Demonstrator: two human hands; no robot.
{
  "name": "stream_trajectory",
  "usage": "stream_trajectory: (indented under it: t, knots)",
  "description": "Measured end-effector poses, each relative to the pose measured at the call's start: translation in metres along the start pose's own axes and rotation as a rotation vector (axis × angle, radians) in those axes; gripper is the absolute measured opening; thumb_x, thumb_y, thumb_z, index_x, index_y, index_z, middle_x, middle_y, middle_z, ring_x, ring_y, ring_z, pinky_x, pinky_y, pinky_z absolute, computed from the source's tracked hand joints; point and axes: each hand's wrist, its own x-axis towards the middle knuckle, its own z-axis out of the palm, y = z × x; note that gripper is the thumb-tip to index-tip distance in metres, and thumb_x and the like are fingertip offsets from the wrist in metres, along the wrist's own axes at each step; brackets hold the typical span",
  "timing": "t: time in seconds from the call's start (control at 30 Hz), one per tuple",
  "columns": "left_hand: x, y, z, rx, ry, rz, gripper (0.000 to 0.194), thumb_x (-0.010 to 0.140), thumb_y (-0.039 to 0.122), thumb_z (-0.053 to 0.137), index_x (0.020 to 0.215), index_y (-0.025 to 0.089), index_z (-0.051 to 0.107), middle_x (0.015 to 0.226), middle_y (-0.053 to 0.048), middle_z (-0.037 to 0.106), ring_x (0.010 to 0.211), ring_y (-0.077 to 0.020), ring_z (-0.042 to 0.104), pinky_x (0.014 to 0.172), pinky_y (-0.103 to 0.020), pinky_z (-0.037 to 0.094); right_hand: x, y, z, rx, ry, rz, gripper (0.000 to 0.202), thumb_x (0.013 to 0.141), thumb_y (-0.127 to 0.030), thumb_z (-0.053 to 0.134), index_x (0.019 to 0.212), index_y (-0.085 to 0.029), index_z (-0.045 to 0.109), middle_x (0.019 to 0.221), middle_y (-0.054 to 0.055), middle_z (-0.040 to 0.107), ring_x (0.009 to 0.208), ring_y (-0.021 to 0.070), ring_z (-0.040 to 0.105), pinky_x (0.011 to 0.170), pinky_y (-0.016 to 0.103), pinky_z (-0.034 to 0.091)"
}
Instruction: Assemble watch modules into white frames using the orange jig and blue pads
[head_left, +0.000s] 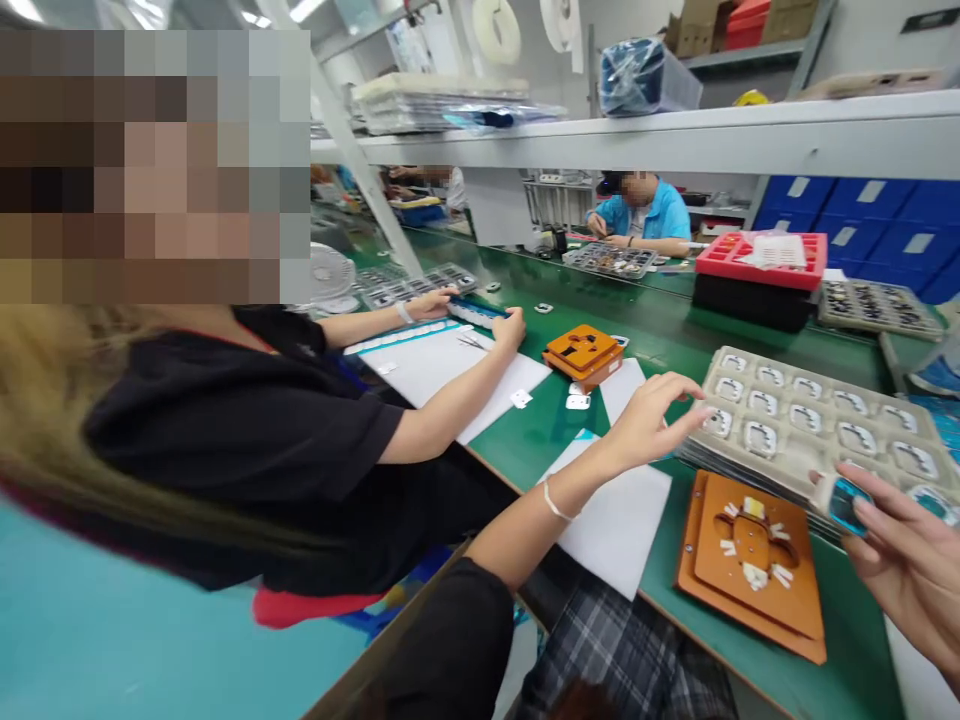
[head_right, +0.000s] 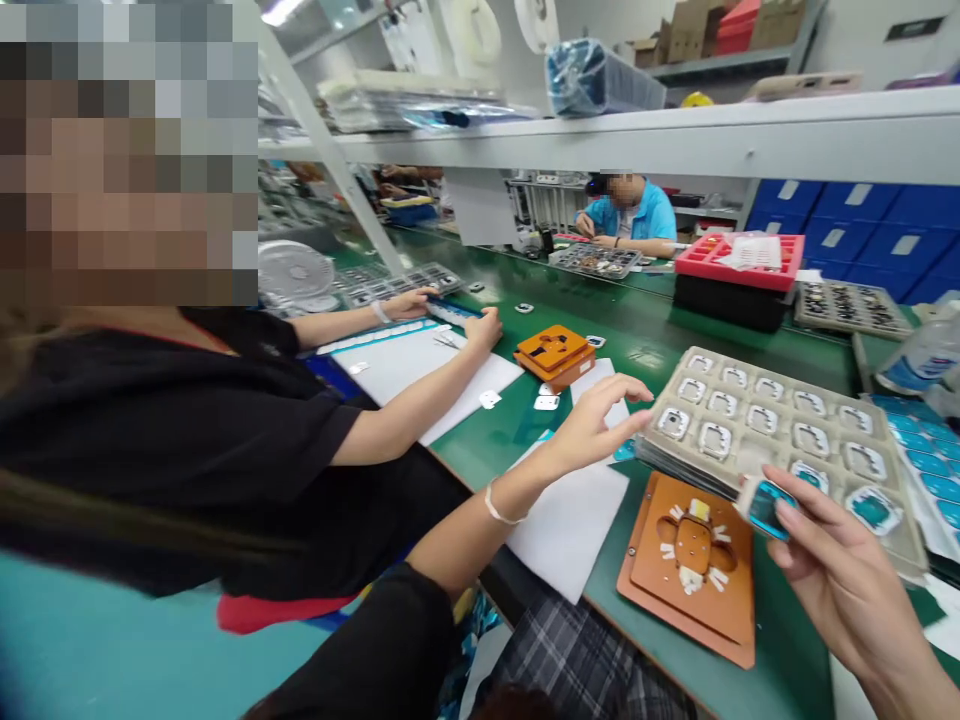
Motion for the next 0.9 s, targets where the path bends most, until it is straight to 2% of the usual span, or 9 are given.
stream_trajectory:
  t: [0.1,0.13,0.2,0.3,0.4,0.5,0.6,0.7,0.9]
  knots:
    - [0.001,0.040,-0.016,-0.323,0.036,0.601,0.056,0.079,0.039,0.077,0.127,0.021,0.056,0.133,-0.012,0.060,0.127,-0.0266,0.053,0.109,-0.040,0.042,-0.001,-0.040,0.029,0.101,-0.157,-0.087,0.022,0.076,-0.034,0.078,0.098,-0.034,0.079,0.079,0.008,0.072,0.048,0.0128,0.061,0.040,0.021,0.054]
    - [0.004,0.051,-0.020,-0.406,0.048,0.748,0.059,0.079,0.039,0.077,0.130,0.022,0.055,0.133,-0.012,0.060,0.126,-0.0268,0.054,0.108,-0.041,0.043,-0.003,-0.052,0.040,0.163,-0.168,-0.156,0.020,0.077,-0.032,0.078,0.097,-0.034,0.078,0.082,0.006,0.073,0.053,0.0121,0.064,0.045,0.019,0.056]
    - [0.014,0.068,-0.028,-0.517,0.095,0.893,0.057,0.081,0.035,0.077,0.132,0.025,0.056,0.128,-0.010,0.064,0.120,-0.0244,0.059,0.104,-0.039,0.047,-0.007,-0.070,0.061,0.272,-0.174,-0.308,0.017,0.076,-0.028,0.081,0.092,-0.032,0.076,0.085,0.000,0.073,0.065,0.0117,0.069,0.051,0.016,0.059]
    - [0.033,0.077,-0.031,-0.636,0.184,1.000,0.047,0.078,0.032,0.079,0.123,0.028,0.064,0.123,-0.007,0.068,0.116,-0.0238,0.062,0.101,-0.039,0.051,-0.010,-0.080,0.076,0.295,-0.175,-0.503,0.016,0.079,-0.025,0.078,0.093,-0.032,0.075,0.089,-0.004,0.074,0.072,0.0121,0.072,0.057,0.019,0.062]
    - [0.045,0.073,-0.029,-0.713,0.198,1.136,0.047,0.075,0.033,0.082,0.119,0.032,0.067,0.117,-0.005,0.071,0.108,-0.0247,0.067,0.093,-0.041,0.056,-0.016,-0.079,0.074,0.180,-0.236,-0.607,0.024,0.086,-0.021,0.070,0.106,-0.034,0.073,0.103,-0.003,0.075,0.083,0.0153,0.073,0.063,0.024,0.064]
    - [0.043,0.068,-0.029,-0.720,0.219,1.168,0.045,0.073,0.030,0.084,0.115,0.033,0.068,0.107,-0.002,0.075,0.099,-0.0236,0.070,0.084,-0.039,0.059,-0.024,-0.079,0.067,0.051,-0.311,-0.643,0.034,0.089,-0.018,0.065,0.119,-0.034,0.069,0.117,-0.001,0.072,0.095,0.0196,0.073,0.072,0.031,0.065]
    - [0.037,0.067,-0.031,-0.667,0.276,1.163,0.045,0.068,0.029,0.088,0.108,0.032,0.069,0.099,0.000,0.076,0.092,-0.0223,0.071,0.080,-0.037,0.059,-0.027,-0.080,0.065,0.003,-0.352,-0.631,0.041,0.088,-0.017,0.066,0.126,-0.031,0.065,0.113,0.001,0.073,0.095,0.0210,0.073,0.079,0.036,0.064]
    - [0.033,0.069,-0.031,-0.622,0.348,1.156,0.040,0.065,0.033,0.090,0.098,0.033,0.068,0.098,0.002,0.076,0.086,-0.0197,0.070,0.073,-0.033,0.057,-0.025,-0.079,0.066,0.053,-0.405,-0.580,0.047,0.086,-0.016,0.068,0.130,-0.030,0.061,0.106,0.000,0.074,0.090,0.0177,0.073,0.077,0.031,0.063]
    - [0.031,0.070,-0.027,-0.489,0.464,1.216,0.026,0.071,0.028,0.085,0.080,0.028,0.061,0.103,0.006,0.073,0.086,-0.0140,0.064,0.077,-0.031,0.054,-0.022,-0.072,0.069,0.179,-0.496,-0.406,0.054,0.086,-0.025,0.069,0.137,-0.033,0.053,0.101,-0.001,0.072,0.075,0.0121,0.070,0.071,0.027,0.061]
